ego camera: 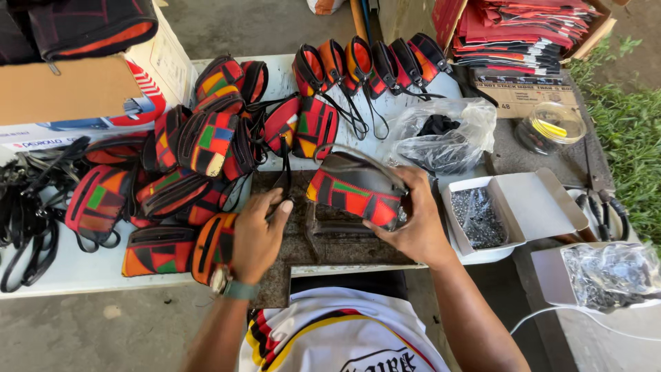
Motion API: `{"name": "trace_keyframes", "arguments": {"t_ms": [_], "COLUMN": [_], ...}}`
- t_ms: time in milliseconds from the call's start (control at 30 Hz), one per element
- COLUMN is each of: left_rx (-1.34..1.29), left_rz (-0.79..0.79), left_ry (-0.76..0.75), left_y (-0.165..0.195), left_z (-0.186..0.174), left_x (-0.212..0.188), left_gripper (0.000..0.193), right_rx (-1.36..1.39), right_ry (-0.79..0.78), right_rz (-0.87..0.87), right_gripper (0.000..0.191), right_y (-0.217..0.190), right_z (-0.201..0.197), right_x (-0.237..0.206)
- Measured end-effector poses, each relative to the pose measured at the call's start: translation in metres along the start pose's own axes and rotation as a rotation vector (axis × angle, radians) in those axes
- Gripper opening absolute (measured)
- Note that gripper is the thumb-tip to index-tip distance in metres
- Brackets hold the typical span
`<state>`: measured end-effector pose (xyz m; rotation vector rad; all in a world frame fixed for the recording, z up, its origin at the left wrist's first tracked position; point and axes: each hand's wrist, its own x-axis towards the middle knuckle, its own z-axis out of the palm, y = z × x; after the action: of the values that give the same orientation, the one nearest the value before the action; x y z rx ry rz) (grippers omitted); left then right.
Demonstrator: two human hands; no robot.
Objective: The person attaches metal zipper pulls to the zipper sliders of small colorful fabric pouches. They take pulls one at a time from a box, press them onto each pouch's zipper by hand, occasionally tap them with a hammer on a wooden block, and set finished pouches on the table with the others.
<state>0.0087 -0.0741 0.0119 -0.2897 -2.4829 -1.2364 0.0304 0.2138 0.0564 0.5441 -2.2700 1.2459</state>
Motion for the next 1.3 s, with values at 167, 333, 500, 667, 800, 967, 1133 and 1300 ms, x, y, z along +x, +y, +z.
{"name": "trace_keyframes", "arguments": {"t_ms": [167, 333, 500, 667, 800, 967, 1133, 1300], "left_rx": [-1.385, -1.17, -0.844, -0.624, -0.701, -0.811, -0.694, -0.785], "left_rz": [-0.497, -0.184, -0.074, 0.098, 0.071, 0.001, 0.168, 0.07], "left_ry": [-0.176, 0.141, 0.223, 0.212, 0.171, 0.2, 0.246, 0.227], "left_y": [0.036, 0.043, 0.048, 0.066, 0.066, 0.044, 0.025, 0.027], "left_z": [0.03, 0.03, 0.006, -0.002, -0.008, -0.013, -0.015, -0.006], "left_x": [-0.011, 0.014, 0.017, 0.017, 0.022, 0.024, 0.019, 0.016], "left_gripper": [0.048, 0.048, 0.049, 0.053, 0.051, 0.05, 0.045, 0.046], "right_rx": [-0.002, 0.89, 1.403, 0.864, 0.403, 0.803, 0.065, -0.759], "right_ry": [-0.094, 0.003, 0.118, -0.127, -0.166, -0.087, 0.043, 0.111], "right_rz": [-0.175, 0.129, 0.471, 0.263, 0.053, 0.335, 0.131, -0.032], "right_gripper": [0.098, 0.084, 0.073, 0.084, 0.049, 0.021, 0.049, 0.08], "right_y": [-0.002, 0.008, 0.023, 0.005, 0.005, 0.035, 0.077, 0.137], "right_z": [0.03, 0.038, 0.016, 0.014, 0.021, 0.02, -0.051, -0.111], "right_x": [-0.009, -0.008, 0.004, 0.002, -0.002, -0.009, 0.028, 0.094]}}
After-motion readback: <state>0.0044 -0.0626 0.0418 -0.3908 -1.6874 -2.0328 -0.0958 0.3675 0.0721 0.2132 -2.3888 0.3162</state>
